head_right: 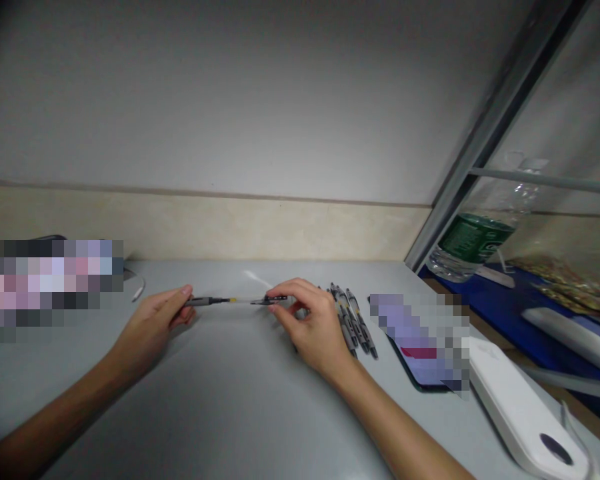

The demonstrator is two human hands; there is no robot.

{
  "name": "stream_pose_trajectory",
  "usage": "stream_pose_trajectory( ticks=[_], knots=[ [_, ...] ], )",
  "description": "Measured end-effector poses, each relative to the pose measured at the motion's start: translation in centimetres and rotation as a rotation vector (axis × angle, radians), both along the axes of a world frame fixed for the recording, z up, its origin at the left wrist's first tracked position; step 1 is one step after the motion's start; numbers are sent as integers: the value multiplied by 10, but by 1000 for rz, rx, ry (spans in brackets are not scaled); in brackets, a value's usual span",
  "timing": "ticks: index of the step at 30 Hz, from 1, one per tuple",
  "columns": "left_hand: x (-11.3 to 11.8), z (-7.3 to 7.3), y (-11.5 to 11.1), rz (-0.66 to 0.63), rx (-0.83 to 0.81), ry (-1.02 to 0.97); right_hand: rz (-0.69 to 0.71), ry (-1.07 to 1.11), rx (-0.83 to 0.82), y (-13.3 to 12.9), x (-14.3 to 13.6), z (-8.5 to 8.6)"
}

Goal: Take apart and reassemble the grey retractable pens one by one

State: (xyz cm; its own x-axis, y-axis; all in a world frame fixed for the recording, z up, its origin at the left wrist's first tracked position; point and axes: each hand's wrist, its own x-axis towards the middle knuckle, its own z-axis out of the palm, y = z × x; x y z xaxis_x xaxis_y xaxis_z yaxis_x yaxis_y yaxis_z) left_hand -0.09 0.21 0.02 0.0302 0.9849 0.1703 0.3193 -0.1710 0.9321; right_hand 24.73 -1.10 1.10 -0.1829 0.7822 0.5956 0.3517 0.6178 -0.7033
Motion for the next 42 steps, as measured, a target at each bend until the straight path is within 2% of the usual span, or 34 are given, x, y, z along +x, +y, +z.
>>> stream_pose_trajectory(
  ticks=[5,12,24,30,34,39,42],
  knots=[
    [2,0,-1,-46,-21,-7,10,-6,1,0,-2,-3],
    [-1,1,0,-108,38,69,24,-13,6,1,-2,-5],
    [1,-4,2,-93,-35,4,63,-122,54,0,-2,-2],
    [-2,-4,2,-148,29,78,53,-135,59,-1,-3,-2],
    [-4,-9,1,-159,46,46,-6,-154,-12,-4,-5,1],
    [-1,-10,-2,-119,47,-35,-40,-187,-254,-3,-4,-1],
    [1,-6,-3,-76,57,-32,-27,-102,-271,0,-1,-2]
  ],
)
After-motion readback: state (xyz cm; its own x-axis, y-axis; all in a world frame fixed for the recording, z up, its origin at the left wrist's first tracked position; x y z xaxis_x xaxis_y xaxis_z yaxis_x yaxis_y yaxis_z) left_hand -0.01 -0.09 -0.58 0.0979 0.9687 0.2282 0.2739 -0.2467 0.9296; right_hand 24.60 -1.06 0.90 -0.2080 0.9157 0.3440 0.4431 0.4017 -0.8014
